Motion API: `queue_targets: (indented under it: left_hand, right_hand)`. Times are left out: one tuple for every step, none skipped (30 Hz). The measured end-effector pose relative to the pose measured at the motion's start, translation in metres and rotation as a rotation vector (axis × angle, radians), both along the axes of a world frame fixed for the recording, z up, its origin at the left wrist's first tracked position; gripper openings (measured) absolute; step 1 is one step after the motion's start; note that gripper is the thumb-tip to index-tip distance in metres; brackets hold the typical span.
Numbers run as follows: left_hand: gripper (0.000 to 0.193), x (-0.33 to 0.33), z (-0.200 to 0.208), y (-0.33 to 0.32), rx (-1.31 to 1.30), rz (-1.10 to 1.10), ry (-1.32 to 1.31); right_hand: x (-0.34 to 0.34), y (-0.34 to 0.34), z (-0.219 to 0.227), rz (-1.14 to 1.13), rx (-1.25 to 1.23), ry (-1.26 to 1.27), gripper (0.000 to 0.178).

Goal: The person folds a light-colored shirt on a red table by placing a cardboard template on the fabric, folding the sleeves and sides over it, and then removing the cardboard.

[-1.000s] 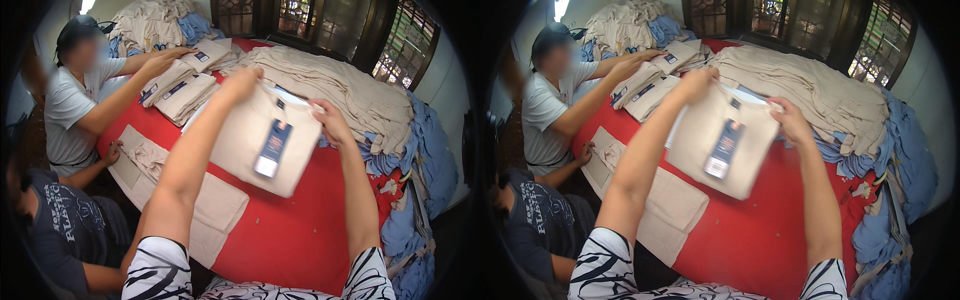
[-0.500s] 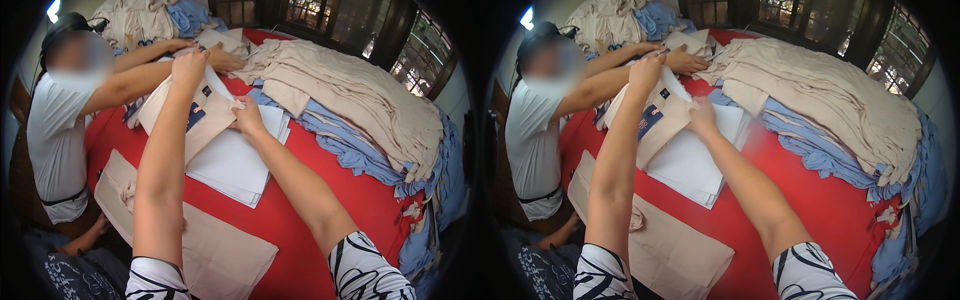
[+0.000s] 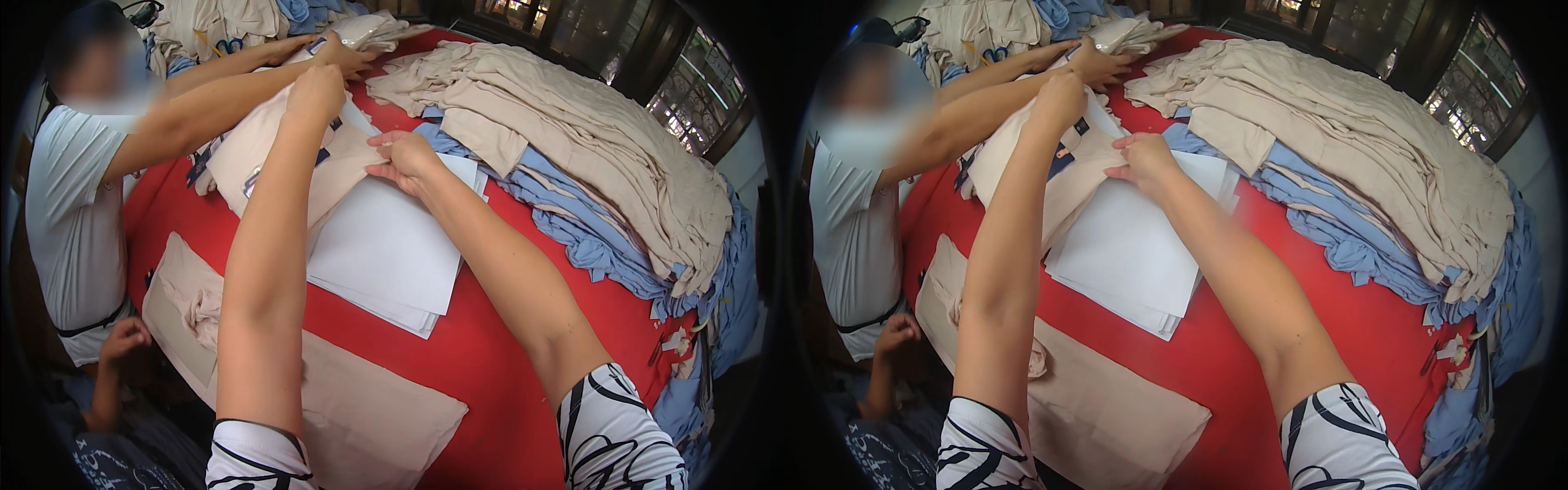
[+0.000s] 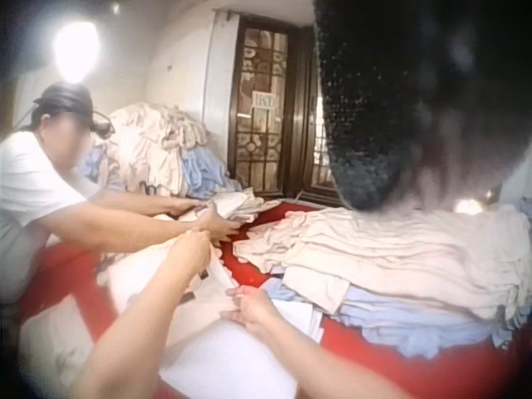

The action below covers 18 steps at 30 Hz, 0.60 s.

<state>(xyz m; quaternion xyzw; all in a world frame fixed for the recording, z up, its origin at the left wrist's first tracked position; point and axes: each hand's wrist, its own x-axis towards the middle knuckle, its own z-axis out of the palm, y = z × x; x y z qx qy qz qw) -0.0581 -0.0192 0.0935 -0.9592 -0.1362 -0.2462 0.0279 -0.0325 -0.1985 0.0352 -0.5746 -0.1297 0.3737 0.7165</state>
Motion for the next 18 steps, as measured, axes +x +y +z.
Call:
queue_targets:
  left_hand:
    - [0.031,-0.006,-0.007,-0.004,-0.055,-0.002,0.034]
    - [0.035,-0.011,-0.01,-0.007,-0.11,-0.004,0.068]
    - [0.034,-0.013,-0.011,-0.005,-0.102,-0.028,0.164]
    - [0.04,-0.021,-0.014,-0.005,-0.177,-0.028,0.141]
    - [0.048,-0.03,-0.018,-0.006,-0.252,-0.028,0.117]
    - [0.056,-0.039,-0.023,-0.008,-0.328,-0.03,0.094]
    - [0.066,-0.047,-0.018,-0.015,-0.364,-0.051,0.152]
    - [0.066,-0.058,-0.014,-0.036,-0.285,-0.022,0.166]
    - [0.067,-0.077,-0.012,-0.063,-0.209,0.017,0.181]
    - [0.068,-0.091,-0.011,-0.077,-0.133,0.07,0.193]
    - [0.066,-0.09,-0.023,-0.076,-0.053,0.126,0.099]
    - [0.064,-0.086,-0.045,-0.073,0.028,0.179,0.005]
    - [0.063,-0.081,-0.064,-0.07,0.108,0.232,-0.091]
    - [0.062,-0.078,-0.072,-0.067,0.091,0.224,-0.088]
    - [0.06,-0.075,-0.079,-0.063,0.075,0.216,-0.086]
    - [0.058,-0.07,-0.084,-0.062,0.054,0.199,-0.089]
    - [0.058,-0.066,-0.087,-0.062,0.085,0.205,-0.035]
    - [0.059,-0.061,-0.088,-0.062,0.117,0.208,0.019]
  right_hand:
    - [0.004,0.002,-0.004,0.0,-0.013,0.002,0.024]
    - [0.007,0.003,-0.007,0.0,-0.025,0.003,0.024]
    - [0.011,0.005,-0.01,0.0,-0.038,0.004,0.024]
    - [0.011,0.007,-0.009,-0.006,-0.018,-0.006,0.021]
    - [0.012,0.011,-0.006,-0.013,0.003,-0.016,0.018]
    - [0.014,0.015,-0.003,-0.022,0.023,-0.026,0.015]
    - [0.02,0.02,-0.001,-0.023,0.042,-0.078,0.015]
    - [0.028,0.024,0.008,-0.046,0.024,-0.09,0.015]
    - [0.03,0.028,0.02,-0.059,0.003,-0.097,0.016]
    - [0.028,0.036,0.032,-0.057,-0.015,-0.103,0.016]
    - [0.026,0.042,0.04,-0.008,-0.032,-0.148,0.019]
    - [0.025,0.046,0.047,0.041,-0.049,-0.193,0.022]
    - [0.025,0.048,0.05,0.09,-0.066,-0.24,0.025]
    - [0.023,0.044,0.047,0.071,-0.027,-0.212,0.025]
    - [0.02,0.036,0.04,0.051,0.012,-0.183,0.026]
    - [0.02,0.024,0.036,0.022,0.048,-0.161,0.028]
    - [0.027,0.011,0.023,0.006,-0.068,-0.403,0.03]
    - [0.034,-0.009,0.01,-0.013,-0.187,-0.643,0.032]
